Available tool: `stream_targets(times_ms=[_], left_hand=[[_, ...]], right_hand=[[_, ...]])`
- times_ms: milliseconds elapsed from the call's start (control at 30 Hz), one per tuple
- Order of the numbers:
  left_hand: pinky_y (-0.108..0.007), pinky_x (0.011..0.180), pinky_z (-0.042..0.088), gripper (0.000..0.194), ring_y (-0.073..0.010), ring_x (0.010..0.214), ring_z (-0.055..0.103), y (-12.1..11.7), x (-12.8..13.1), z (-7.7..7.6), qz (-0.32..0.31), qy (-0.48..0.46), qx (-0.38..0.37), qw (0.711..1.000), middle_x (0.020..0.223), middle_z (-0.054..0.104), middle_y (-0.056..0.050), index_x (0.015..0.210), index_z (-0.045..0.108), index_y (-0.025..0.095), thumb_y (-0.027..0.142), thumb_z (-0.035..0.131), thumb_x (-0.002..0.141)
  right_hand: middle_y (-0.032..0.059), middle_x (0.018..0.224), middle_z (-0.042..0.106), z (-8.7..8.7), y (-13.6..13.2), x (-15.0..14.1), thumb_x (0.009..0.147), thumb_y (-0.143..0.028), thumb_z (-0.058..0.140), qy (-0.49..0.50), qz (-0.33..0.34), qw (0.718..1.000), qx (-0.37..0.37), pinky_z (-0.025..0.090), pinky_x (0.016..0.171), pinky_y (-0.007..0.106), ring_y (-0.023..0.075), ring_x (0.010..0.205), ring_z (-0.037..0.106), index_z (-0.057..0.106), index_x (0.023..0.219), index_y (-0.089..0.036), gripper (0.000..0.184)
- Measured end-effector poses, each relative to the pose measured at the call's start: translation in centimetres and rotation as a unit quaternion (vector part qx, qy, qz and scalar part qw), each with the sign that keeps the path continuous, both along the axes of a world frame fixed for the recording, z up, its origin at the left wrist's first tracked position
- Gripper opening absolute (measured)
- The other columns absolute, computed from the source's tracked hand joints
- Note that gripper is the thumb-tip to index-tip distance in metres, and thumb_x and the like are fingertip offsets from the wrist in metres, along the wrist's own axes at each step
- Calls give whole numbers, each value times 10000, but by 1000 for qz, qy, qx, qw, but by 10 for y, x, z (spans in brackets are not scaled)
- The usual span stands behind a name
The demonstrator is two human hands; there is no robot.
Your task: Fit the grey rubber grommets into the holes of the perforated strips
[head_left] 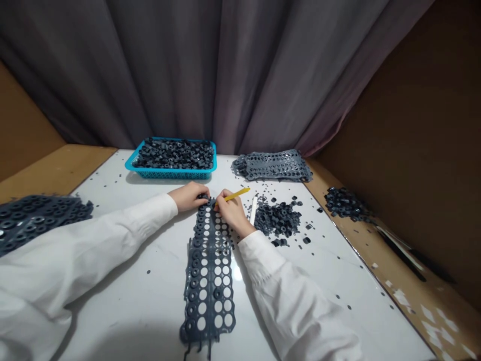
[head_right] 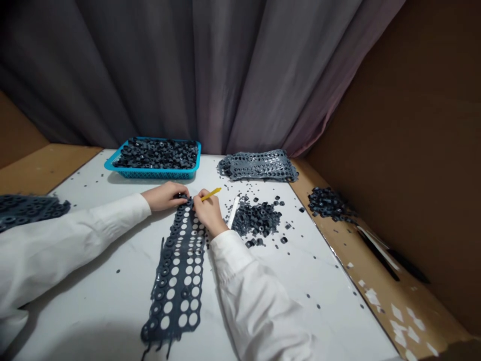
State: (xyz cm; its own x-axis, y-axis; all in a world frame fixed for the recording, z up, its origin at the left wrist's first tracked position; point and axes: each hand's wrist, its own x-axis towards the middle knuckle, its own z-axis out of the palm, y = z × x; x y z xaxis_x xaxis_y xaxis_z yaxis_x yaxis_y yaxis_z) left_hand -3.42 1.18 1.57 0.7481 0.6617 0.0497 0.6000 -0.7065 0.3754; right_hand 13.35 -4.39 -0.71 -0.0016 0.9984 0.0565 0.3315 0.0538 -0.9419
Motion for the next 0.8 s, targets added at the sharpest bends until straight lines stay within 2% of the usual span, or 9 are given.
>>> stream_targets(times_ms=[267,400,667,800], left_hand=[[-244,721,412,151,-182,812,587,9,10,4,-51,112,16,992,875,648,-75,881,605,141,246,508,831],[-249,702,414,140,-192,809,592,12,13,4,-53,142,16,988,867,649,-75,861,608,149,269,558,808],[-255,699,421,96,-203,817,602,8,18,5,-42,167,44,984,866,647,-82,819,600,141,222,556,792],[-252,719,423,97,-204,839,606,4,21,8,-33,177,46,983,884,648,-81,832,611,143,216,572,782]], right_hand=[[-57,531,552,-5,0,0,744,-220,405,-5,10,1000,-7,375,572,221,108,537,491,447,606,-199,146],[-54,545,550,-3,-1,-1,748,-218,401,-15,20,1000,-3,362,563,218,108,546,491,448,611,-200,146],[-39,539,519,-5,4,-6,746,-216,400,-64,1,998,14,349,578,226,127,592,478,425,584,-204,165],[-42,528,517,-6,5,-5,749,-223,396,-47,-6,999,9,356,581,226,125,580,476,422,586,-205,167]])
